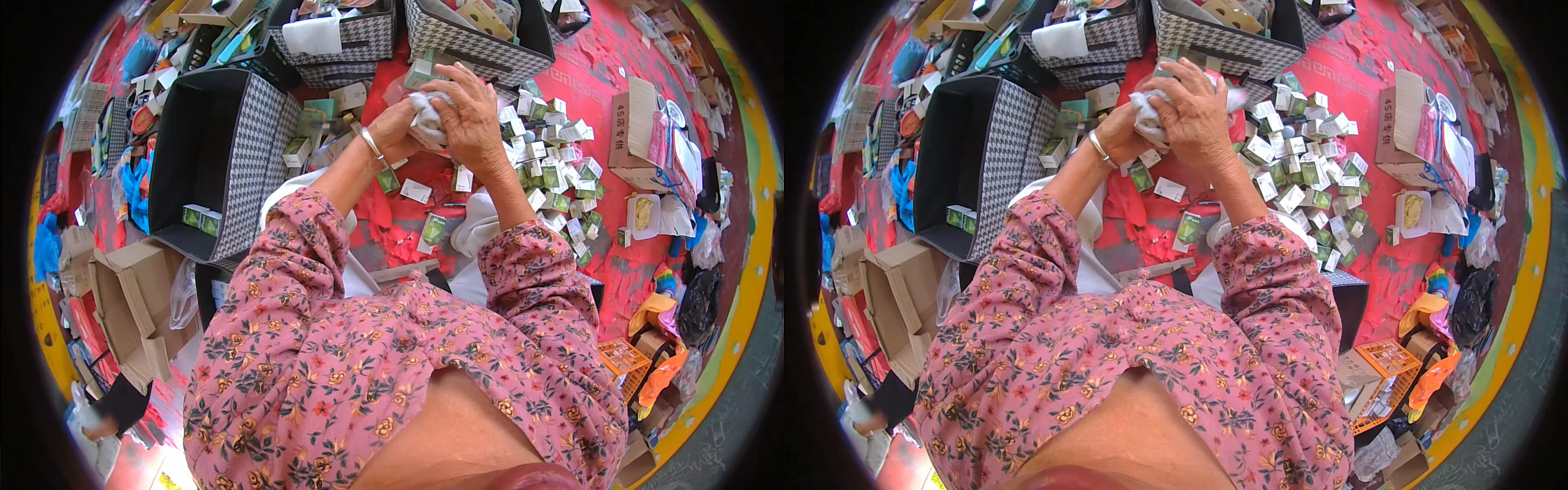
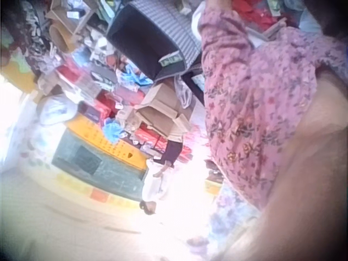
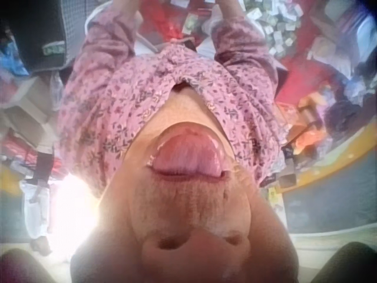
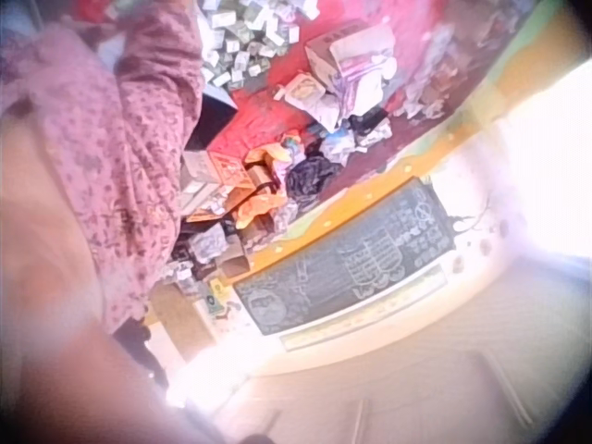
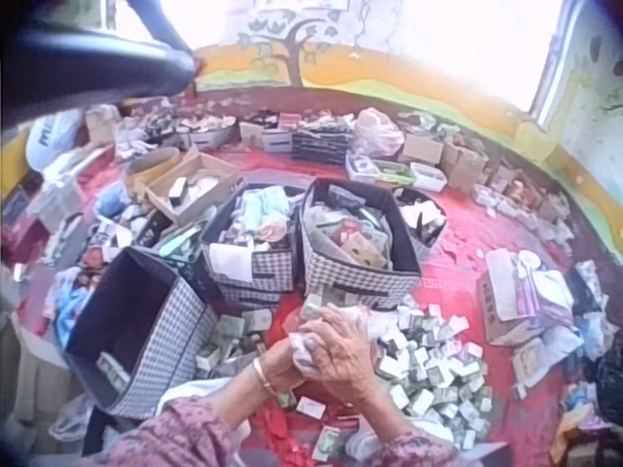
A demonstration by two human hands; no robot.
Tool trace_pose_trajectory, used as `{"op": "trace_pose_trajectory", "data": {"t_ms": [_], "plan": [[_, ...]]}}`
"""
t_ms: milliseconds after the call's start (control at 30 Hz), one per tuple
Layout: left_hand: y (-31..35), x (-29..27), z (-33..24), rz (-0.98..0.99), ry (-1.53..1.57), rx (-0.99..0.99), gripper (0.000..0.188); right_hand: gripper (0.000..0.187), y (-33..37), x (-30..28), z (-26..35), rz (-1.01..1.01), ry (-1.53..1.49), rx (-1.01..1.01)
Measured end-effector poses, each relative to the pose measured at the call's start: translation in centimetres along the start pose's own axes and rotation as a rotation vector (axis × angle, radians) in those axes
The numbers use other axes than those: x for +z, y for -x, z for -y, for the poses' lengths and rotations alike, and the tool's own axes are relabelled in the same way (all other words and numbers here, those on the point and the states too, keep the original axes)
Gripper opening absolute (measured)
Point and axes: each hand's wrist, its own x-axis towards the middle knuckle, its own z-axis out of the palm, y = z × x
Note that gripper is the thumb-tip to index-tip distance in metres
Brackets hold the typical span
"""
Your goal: The person sits on the floor and wipes individual small boxes with a cloth before placing them into a larger bin.
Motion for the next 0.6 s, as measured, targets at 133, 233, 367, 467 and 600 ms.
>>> {"op": "trace_pose_trajectory", "data": {"t_ms": [133,233,367,467,600], "plan": [[-0.4,0.4,0.4,-0.062,-0.024,-0.088,0.033,0.015,0.5,0.7,-2.5,-0.129,-0.039,0.252],[0.1,2.4,0.1,-0.104,0.004,-0.137,0.036,0.016,0.1,-1.0,-5.6,-0.051,0.275,0.476],[-0.3,0.3,0.4,-0.131,0.067,-0.125,0.039,0.019,-0.7,-2.4,-6.6,-0.238,-0.076,0.768],[-0.6,0.4,0.5,-0.188,-0.012,-0.089,0.036,0.016,0.1,-2.1,-3.6,-0.169,0.293,0.079],[-0.2,-0.8,0.9,-0.173,0.026,-0.036,0.034,0.011,0.4,0.8,0.8,-0.019,0.015,-0.078]]}}
